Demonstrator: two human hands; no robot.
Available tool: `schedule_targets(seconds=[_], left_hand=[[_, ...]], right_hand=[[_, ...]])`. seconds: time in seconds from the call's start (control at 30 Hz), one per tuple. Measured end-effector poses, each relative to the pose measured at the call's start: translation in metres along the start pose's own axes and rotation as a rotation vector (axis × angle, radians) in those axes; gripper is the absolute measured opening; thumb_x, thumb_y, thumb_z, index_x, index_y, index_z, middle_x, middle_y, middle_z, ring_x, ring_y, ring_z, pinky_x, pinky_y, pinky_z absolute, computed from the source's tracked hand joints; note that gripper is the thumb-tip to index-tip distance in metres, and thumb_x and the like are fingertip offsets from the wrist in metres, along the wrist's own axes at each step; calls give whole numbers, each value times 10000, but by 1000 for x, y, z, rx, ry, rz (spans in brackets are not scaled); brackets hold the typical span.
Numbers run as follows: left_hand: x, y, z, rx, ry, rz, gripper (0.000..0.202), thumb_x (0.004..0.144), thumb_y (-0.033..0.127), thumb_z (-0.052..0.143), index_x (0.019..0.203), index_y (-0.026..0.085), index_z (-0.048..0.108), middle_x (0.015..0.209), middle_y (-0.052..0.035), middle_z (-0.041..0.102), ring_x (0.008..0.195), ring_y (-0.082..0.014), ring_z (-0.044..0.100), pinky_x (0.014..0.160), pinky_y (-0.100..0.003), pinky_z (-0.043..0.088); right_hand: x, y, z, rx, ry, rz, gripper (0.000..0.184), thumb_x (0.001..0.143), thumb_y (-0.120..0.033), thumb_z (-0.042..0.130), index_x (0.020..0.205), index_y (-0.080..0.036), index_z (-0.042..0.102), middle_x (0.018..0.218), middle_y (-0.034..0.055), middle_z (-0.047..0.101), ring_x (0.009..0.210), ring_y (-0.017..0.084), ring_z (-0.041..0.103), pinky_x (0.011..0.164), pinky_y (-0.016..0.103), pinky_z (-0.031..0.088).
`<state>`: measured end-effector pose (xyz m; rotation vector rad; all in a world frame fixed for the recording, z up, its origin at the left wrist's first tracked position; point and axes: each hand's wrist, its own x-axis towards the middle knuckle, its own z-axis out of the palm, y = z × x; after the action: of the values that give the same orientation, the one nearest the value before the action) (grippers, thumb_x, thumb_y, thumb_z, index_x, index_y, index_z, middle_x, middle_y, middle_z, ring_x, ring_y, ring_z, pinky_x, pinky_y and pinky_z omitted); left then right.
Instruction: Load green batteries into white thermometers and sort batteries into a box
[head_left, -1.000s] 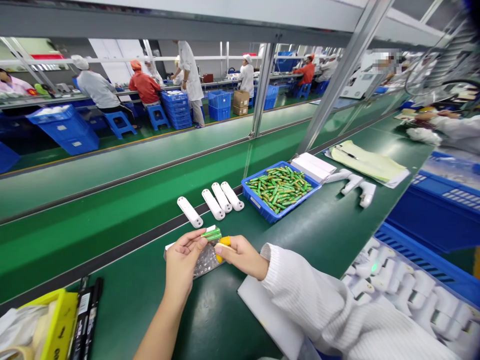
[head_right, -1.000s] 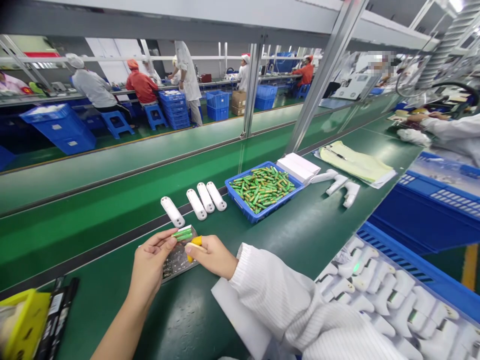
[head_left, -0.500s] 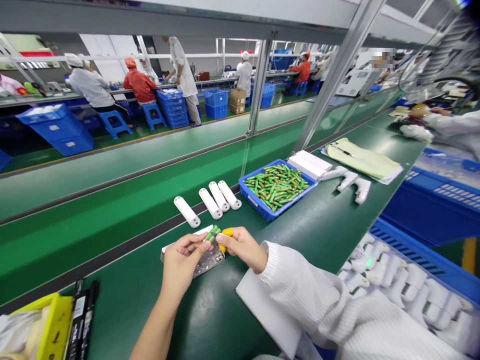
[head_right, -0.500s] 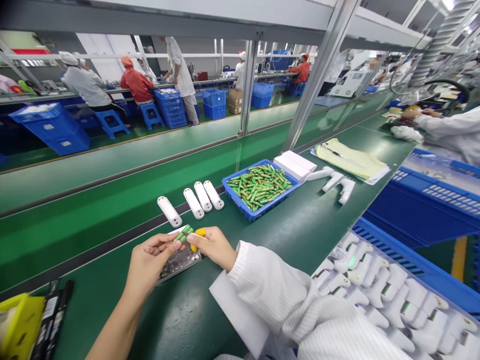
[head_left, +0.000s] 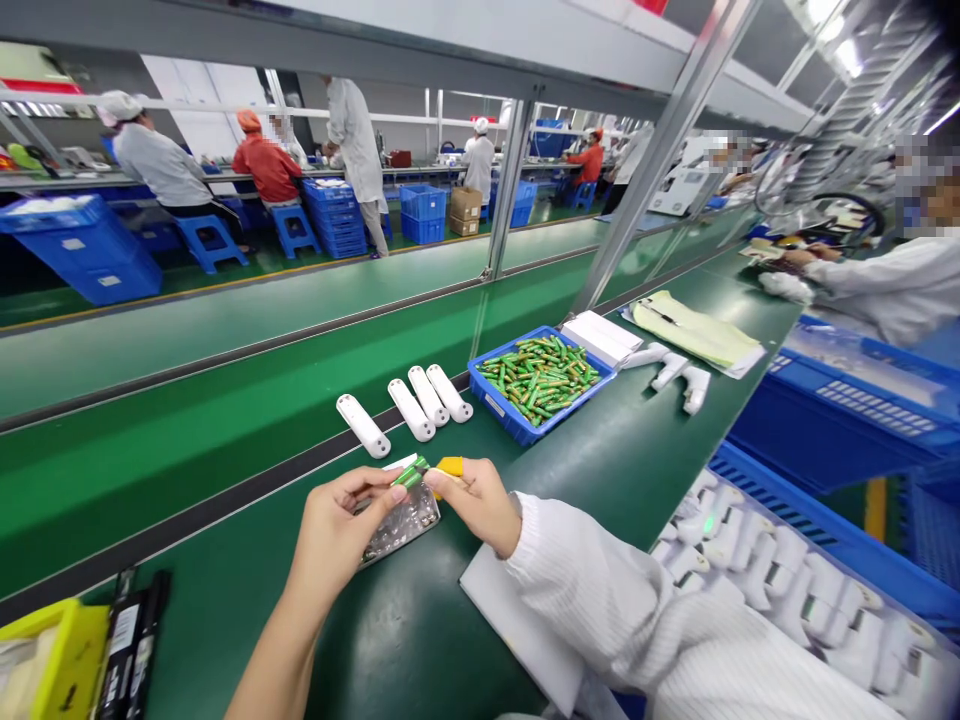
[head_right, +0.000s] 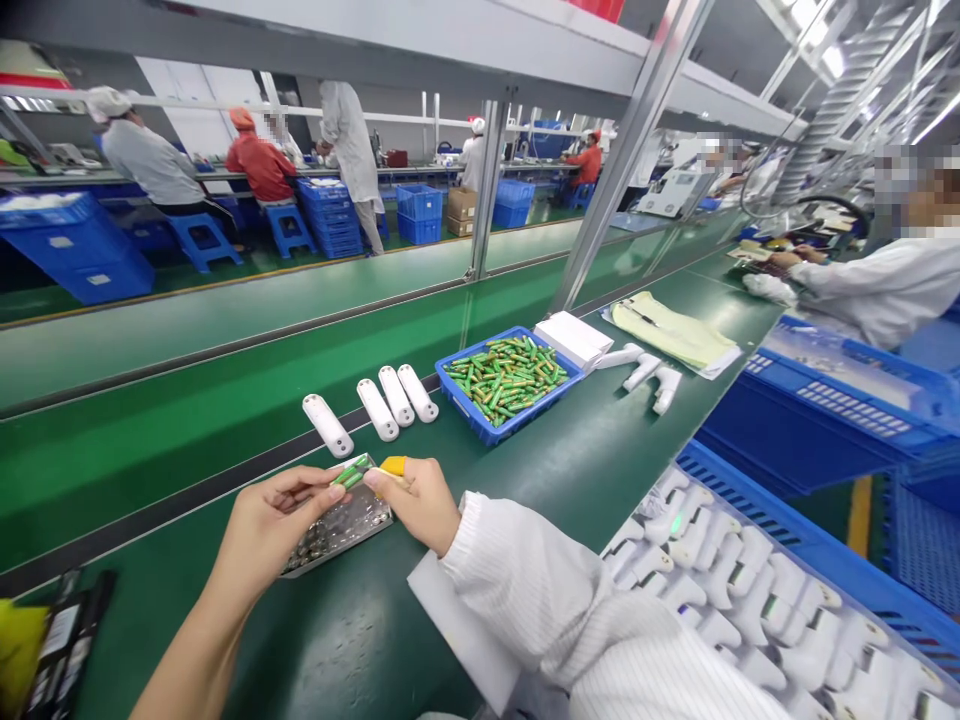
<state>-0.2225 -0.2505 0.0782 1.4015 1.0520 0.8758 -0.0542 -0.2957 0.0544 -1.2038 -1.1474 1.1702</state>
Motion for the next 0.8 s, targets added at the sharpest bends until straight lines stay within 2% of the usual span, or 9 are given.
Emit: schedule_targets(seconds=[0.13,0.17,0.3,0.33,0.4,0.47,0.57,0.7,0.8], left_hand=[[0,3,-2,31,-26,10,229,636,334,751,778,155,734,738,-76,733,655,-196,681,642,-273,563],[0,3,-3,45,-31,16,229,639,332,745,782,153,735,711,-72,727,634,-192,674,626,-271,557],[0,2,-5,130,-68,27,215,660,331,716,789,162,744,655,-63,709,609,-192,658,579,-264,532],[0,2,-4,144,-66,26,210,665,328,711,795,167,745,666,-62,712,621,-193,659,589,-266,532],[-1,0,0,138,-36,30,219,661,314,715,829,178,746,728,-63,727,662,-196,667,637,-276,542],[-2,-2,6,135,-7,45,229,654,296,722,857,193,744,787,-59,736,699,-199,673,687,-289,548],[-4,-4,14,206,3,100,191,678,277,706,857,225,748,837,-48,740,737,-211,673,735,-318,543],[-6,-7,17,275,38,216,151,746,288,652,857,250,748,925,-40,740,861,-236,673,813,-339,516],[-6,-8,12,352,151,267,159,805,314,599,863,246,731,908,-29,738,831,-215,669,791,-305,503]], right_hand=[[3,1,-1,220,-149,234,463,761,-565,595,568,-204,380,430,-111,185,406,50,141,414,240,126],[5,1,-4,219,-127,236,462,749,-573,604,570,-202,396,427,-112,186,401,49,135,408,240,116],[17,4,-21,37,312,-76,451,761,-574,611,615,-162,500,476,-82,292,435,51,223,415,229,148],[20,5,-24,49,365,-113,455,768,-585,600,628,-165,493,484,-81,304,429,48,239,410,222,161],[23,9,-26,120,269,-72,458,774,-607,582,672,-173,478,503,-74,372,406,46,300,386,203,198],[22,12,-20,164,46,38,437,775,-598,594,735,-179,473,524,-53,479,396,61,391,362,190,244],[18,14,-10,182,-127,119,400,770,-539,642,756,-176,474,465,-53,521,356,61,398,344,177,240],[15,11,-6,202,-134,109,388,743,-497,687,722,-148,518,508,-26,547,397,50,398,403,191,282],[18,6,-14,172,49,48,362,732,-474,695,765,-159,521,560,-26,535,461,77,443,458,216,333]])
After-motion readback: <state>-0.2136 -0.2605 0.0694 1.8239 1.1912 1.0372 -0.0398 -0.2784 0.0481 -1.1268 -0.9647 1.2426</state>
